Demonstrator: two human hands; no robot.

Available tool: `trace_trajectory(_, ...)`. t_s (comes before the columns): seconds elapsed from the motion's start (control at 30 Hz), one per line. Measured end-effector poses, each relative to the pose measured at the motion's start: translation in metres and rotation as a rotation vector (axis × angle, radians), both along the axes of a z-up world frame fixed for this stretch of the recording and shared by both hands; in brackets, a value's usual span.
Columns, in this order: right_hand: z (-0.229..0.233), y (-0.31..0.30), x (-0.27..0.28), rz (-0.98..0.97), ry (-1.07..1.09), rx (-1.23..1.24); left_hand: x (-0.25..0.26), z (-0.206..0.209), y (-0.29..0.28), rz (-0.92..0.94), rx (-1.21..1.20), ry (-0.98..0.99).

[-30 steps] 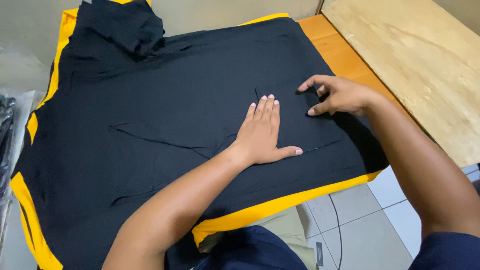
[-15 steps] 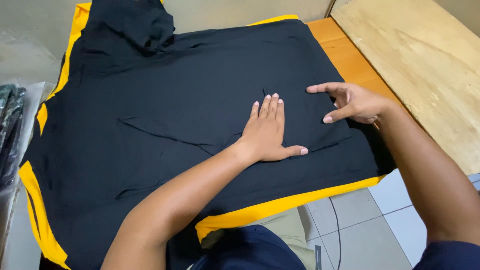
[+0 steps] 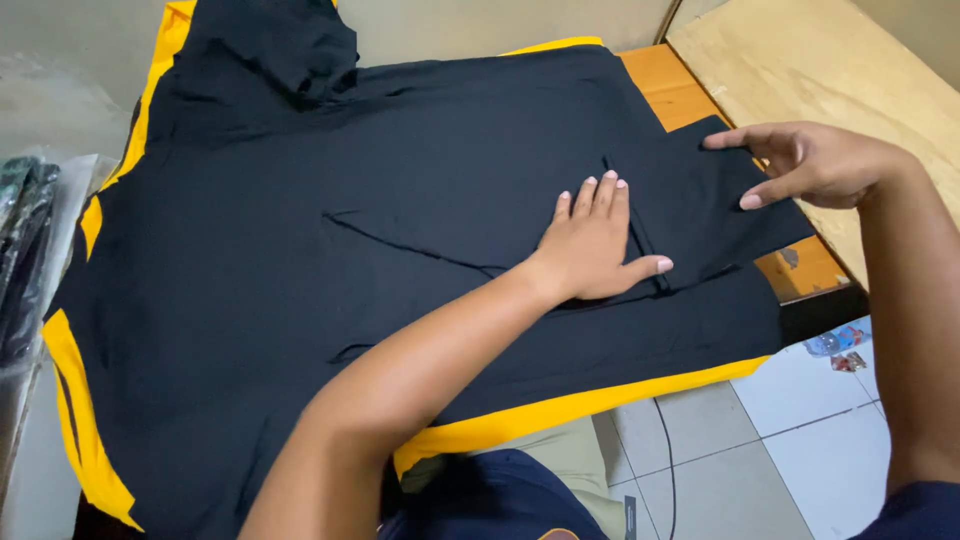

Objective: Smoothing and folding a black t-shirt with yellow trim into a neat square for packaging.

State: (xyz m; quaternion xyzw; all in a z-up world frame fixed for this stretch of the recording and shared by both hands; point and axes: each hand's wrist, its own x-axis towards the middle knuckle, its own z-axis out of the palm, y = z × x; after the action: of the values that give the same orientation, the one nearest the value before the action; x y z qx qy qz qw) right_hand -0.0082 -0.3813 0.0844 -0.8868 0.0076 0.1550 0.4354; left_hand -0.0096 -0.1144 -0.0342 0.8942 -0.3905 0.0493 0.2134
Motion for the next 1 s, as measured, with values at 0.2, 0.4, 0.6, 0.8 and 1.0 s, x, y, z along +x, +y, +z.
trace_trajectory(0.2,0.052,0.077,-0.015,0.093,-0.117,-0.529,-0.033,0.094,0.135,0.142,-0.123,-0.023)
trace_trajectory(0.4,0.088,0.192,-0.023,0.258,-0.146,-0.887,-0.032,0.13,0.268,0.703,-0.29,0.615)
trace_trajectory(0.6,0.103,0.314,-0.028,0.453,-0.033,-1.013,-0.015,0.076,0.329,0.69,-0.632,0.963)
trace_trajectory(0.8,0.039,0.402,0.002,0.752,0.163,-0.896,0.007,0.032,0.36,0.661,-0.674,1.124)
trace_trajectory(1.0,0.027,0.459,-0.002,0.784,0.257,-0.768,0.003,0.03,0.358,0.625,-0.754,1.225)
